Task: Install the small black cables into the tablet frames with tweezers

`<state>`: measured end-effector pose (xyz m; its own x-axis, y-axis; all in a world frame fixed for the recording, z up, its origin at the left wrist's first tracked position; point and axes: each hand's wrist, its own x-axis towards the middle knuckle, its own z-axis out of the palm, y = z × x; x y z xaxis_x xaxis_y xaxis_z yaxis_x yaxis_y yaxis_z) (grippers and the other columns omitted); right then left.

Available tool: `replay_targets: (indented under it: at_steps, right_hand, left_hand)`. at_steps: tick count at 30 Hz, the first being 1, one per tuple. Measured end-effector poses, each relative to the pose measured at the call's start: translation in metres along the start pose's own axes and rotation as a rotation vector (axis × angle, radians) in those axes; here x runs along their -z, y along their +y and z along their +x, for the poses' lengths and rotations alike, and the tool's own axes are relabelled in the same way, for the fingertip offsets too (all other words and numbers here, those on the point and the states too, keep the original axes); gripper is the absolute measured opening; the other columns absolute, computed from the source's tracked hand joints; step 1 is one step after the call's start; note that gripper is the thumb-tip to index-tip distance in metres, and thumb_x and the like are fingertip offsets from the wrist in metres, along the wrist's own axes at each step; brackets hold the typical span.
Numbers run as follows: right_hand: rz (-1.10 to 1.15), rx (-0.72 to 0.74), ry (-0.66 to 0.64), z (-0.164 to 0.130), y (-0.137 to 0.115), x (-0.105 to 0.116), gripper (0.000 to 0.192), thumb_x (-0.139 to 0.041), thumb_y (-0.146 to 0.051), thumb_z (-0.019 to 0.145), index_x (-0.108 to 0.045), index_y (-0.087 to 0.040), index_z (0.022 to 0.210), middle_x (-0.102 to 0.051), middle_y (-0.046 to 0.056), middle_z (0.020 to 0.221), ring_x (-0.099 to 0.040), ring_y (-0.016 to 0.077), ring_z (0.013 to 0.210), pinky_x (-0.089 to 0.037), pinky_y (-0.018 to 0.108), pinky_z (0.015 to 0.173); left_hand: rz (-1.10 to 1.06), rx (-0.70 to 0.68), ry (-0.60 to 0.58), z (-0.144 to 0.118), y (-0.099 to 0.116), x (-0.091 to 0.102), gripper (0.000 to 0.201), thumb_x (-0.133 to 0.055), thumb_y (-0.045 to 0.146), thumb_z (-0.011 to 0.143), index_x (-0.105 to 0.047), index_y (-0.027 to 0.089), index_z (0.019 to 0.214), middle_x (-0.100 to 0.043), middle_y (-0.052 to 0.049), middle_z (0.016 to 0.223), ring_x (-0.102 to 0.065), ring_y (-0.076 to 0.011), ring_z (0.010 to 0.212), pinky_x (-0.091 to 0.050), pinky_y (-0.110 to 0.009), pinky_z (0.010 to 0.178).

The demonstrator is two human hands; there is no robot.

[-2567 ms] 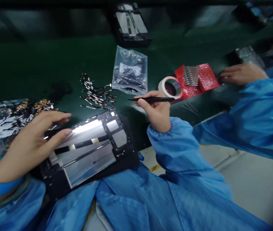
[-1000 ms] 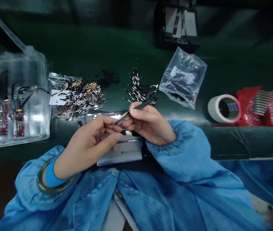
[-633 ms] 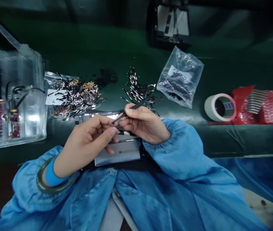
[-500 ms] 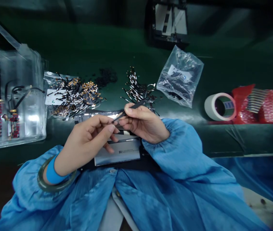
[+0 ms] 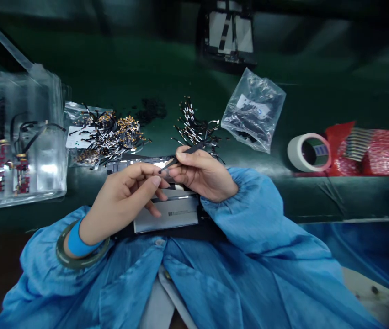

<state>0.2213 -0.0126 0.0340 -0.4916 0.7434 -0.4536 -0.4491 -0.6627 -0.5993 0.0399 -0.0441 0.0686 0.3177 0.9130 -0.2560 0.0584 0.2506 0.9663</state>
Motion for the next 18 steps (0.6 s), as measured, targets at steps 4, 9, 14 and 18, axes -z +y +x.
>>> replay_targets:
  at_steps: [4,9,14,18]
  right_hand:
    - [0.004,0.008,-0.018,0.000,0.000,0.002,0.016,-0.071,-0.023,0.077,-0.056,-0.017,0.075,-0.073,0.001,0.068,-0.070,0.0080,0.062,-0.057,0.012,0.058]
    - [-0.098,0.106,0.024,-0.003,-0.003,0.002,0.028,-0.078,-0.031,0.070,-0.054,-0.018,0.075,-0.070,-0.002,0.066,-0.069,0.0075,0.061,-0.056,0.012,0.057]
    - [-0.447,0.484,0.247,0.002,0.001,0.007,0.036,-0.080,-0.039,0.066,-0.052,-0.020,0.081,-0.066,-0.004,0.069,-0.069,0.0107,0.064,-0.056,0.019,0.057]
    - [-0.685,0.570,0.324,0.007,0.007,0.011,0.032,-0.075,-0.041,0.071,-0.053,-0.020,0.082,-0.063,-0.001,0.073,-0.067,0.0122,0.068,-0.056,0.026,0.065]
  left_hand:
    - [0.019,-0.001,0.005,-0.002,-0.001,-0.003,0.012,-0.059,0.026,0.084,-0.061,0.015,0.090,-0.067,-0.001,0.076,-0.066,-0.0138,0.061,-0.060,-0.024,0.045]
    - [0.300,-0.022,0.087,-0.004,-0.005,0.008,0.024,-0.055,0.033,0.088,-0.062,0.017,0.104,-0.069,-0.003,0.079,-0.063,-0.0118,0.057,-0.053,-0.022,0.046]
    - [0.880,-0.193,0.628,-0.004,-0.015,0.045,0.031,-0.055,0.033,0.088,-0.064,0.017,0.113,-0.070,-0.005,0.093,-0.064,-0.0141,0.077,-0.051,-0.027,0.072]
    - [0.857,-0.090,0.720,-0.009,-0.018,0.067,0.035,-0.057,0.038,0.086,-0.065,0.017,0.113,-0.070,-0.006,0.095,-0.064,-0.0174,0.081,-0.049,-0.030,0.079]
